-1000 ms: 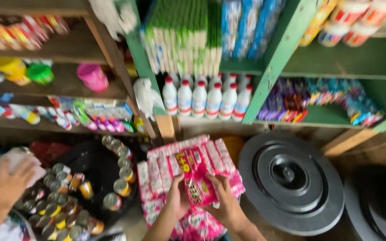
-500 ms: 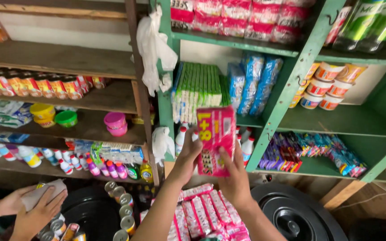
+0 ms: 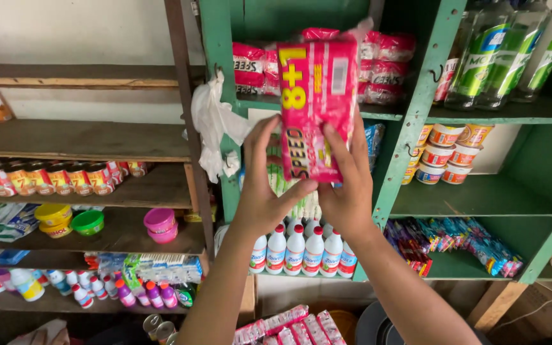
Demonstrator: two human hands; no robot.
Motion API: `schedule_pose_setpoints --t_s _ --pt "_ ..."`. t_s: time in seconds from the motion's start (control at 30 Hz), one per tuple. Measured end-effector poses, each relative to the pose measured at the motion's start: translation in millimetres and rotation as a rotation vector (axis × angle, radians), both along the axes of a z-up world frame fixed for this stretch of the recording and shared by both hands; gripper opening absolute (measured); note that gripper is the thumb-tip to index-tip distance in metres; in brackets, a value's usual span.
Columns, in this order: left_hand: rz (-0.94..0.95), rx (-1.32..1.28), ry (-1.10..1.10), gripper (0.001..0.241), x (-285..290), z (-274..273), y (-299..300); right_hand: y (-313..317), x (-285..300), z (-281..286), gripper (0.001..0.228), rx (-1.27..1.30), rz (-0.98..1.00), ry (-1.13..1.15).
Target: Wiping detergent packs with a cloth and placing them onto a shelf in a grocery store.
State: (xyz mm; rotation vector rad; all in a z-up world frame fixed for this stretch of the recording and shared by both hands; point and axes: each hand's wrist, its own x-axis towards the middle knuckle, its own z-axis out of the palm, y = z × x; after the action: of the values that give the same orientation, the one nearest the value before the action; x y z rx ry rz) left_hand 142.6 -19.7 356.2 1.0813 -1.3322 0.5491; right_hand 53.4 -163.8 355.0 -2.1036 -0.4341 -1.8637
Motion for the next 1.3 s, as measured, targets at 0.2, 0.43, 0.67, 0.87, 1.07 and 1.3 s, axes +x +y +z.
schedule_pose_setpoints --t_s 0.2,0.43,0.67,0.87,1.07,1.3 --pt "0.159 -0.156 -0.045 0.078 29 26 -19 -8 36 42 0.093 0.034 0.192 0.009" --pt "0.154 -0.325 -0.034 0.064 73 53 -49 -29 80 89 0.082 -0.048 0.196 -0.068" --pt "-0.010 -0.427 0.150 0.063 123 104 -95 -40 119 136 0.077 -0.014 0.140 -0.029" --pt "0.208 -0.415 0.302 0.049 212 118 -152 -99 198 141 0.078 0.024 -0.012 0.158" --pt "0.552 -0.284 0.303 0.042 184 136 -123 -101 196 141 0.062 0.049 -0.032 0.079" --pt "0.821 -0.224 0.246 0.036 196 136 -138 -111 207 114 0.029 -0.095 -0.350 -0.024"
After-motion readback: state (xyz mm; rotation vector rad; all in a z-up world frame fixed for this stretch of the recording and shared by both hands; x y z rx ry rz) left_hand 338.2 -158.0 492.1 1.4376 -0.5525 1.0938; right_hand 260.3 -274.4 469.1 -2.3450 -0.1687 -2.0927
